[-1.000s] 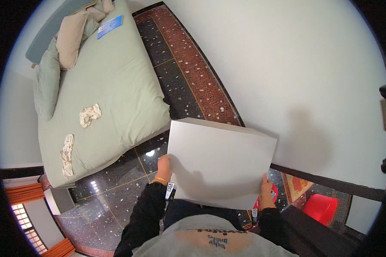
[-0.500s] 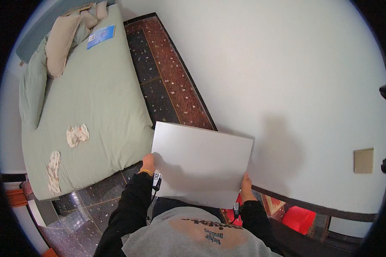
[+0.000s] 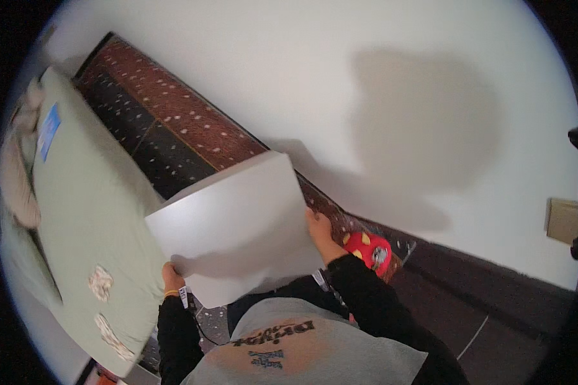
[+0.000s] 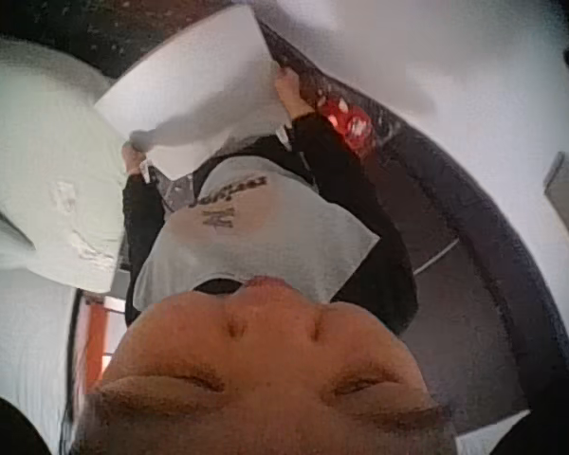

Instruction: The person mops a tiled floor in a bedroom using a flat mop. They move around a bed, a small white table, and a red toy, then pick up the white table and place it against the wall.

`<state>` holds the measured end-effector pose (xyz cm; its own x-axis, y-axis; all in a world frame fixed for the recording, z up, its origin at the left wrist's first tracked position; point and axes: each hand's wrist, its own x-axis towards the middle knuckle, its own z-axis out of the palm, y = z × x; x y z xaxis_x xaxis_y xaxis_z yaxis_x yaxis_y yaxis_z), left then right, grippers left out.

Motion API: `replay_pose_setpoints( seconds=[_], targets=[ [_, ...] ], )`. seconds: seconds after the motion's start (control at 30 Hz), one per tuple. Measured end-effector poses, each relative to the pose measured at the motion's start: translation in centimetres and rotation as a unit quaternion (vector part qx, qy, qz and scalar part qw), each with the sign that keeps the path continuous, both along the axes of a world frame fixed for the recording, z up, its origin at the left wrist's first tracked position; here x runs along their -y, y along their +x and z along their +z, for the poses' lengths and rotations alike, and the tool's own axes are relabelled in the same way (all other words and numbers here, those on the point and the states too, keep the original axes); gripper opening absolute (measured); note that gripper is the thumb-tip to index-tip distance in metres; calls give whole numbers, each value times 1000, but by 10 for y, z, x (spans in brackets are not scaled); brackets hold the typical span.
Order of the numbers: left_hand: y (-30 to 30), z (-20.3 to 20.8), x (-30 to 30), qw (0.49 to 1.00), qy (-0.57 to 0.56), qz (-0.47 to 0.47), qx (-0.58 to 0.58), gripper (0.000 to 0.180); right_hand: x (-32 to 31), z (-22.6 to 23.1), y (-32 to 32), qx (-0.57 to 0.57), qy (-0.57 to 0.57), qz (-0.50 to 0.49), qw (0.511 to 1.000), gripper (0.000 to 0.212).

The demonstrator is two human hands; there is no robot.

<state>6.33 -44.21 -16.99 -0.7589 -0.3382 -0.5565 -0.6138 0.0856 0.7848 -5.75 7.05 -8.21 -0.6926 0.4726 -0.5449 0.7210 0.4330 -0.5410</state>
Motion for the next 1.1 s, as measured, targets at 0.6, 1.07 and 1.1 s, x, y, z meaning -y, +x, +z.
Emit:
replay_pose_setpoints(
  seconds=[0.6, 1.07, 1.1],
  targets=[
    [7, -40, 17, 993, 55, 48, 89, 21, 1, -2, -51, 43, -24, 82, 995, 59],
    [-58, 62, -1, 913, -395, -96, -35, 13, 83, 16, -228, -52, -67, 180, 980, 55],
    [-63, 61, 1, 916, -392, -81, -14, 16, 95, 17, -238, -37, -39, 177, 983, 55]
  ],
)
